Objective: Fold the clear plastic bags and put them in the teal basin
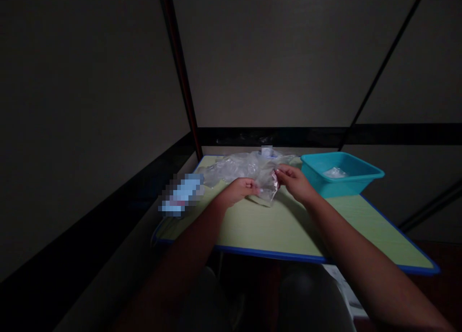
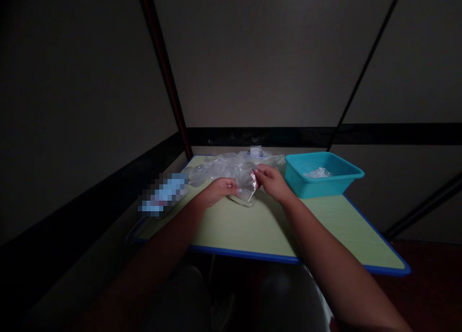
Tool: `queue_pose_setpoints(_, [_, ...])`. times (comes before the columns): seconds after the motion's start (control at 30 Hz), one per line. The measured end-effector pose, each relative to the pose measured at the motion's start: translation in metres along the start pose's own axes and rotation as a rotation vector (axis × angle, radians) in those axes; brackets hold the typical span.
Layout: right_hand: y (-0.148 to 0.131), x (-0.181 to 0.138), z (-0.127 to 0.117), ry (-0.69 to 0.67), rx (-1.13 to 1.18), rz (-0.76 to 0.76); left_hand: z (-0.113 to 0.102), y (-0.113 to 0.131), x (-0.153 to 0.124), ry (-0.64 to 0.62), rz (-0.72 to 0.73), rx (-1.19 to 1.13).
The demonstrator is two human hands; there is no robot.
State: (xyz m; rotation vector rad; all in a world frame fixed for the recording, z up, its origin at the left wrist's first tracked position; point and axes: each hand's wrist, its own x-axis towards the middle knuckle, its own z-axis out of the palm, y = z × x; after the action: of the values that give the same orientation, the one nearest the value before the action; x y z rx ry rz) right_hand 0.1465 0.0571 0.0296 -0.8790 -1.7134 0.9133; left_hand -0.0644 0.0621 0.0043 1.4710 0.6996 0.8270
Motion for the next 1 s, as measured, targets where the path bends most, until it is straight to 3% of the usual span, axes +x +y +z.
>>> queue_pose_setpoints(0.27, [-0.011, 0.0, -0.019, 0.343, 0.221, 0.014, -0.005, 0.004, -0.004, 0.026, -0.005, -0.037])
queue_pose_setpoints(0.37, [-0.006, 0.001, -0.021, 0.415, 0.149, 0.044, -0.007, 0.001, -0.004, 0.001, -0.053, 0.011])
queue_pose_setpoints(0.43, [-0.004, 0.001, -0.021, 0.435, 0.015, 0.008, -0.008, 0.001, -0.006, -0.08, -0.129, 0.077])
queue_pose_setpoints(0.5, [-0.005, 0.0, -0.02, 0.354, -0.184, -0.054, -0.008, 0.002, -0.01, -0.202, -0.215, 0.154])
queue_pose_setpoints(0.6, [-0.01, -0.005, -0.018, 0.066, -0.433, -0.112, -0.005, 0.007, -0.017, -0.351, -0.297, 0.257])
queue_pose_setpoints(0.73, [-0.015, -0.023, -0.009, -0.273, -0.549, -0.163, 0.005, 0.011, -0.025, -0.392, -0.326, 0.381])
queue_pose_setpoints(0.87, [-0.014, -0.057, 0.008, -0.362, -0.745, -0.173, 0.016, 0.009, -0.041, -0.283, -0.313, 0.52])
queue_pose_setpoints(1.0, [-0.012, -0.086, 0.023, -0.327, -0.969, -0.118, 0.026, 0.013, -0.067, -0.015, -0.231, 0.689])
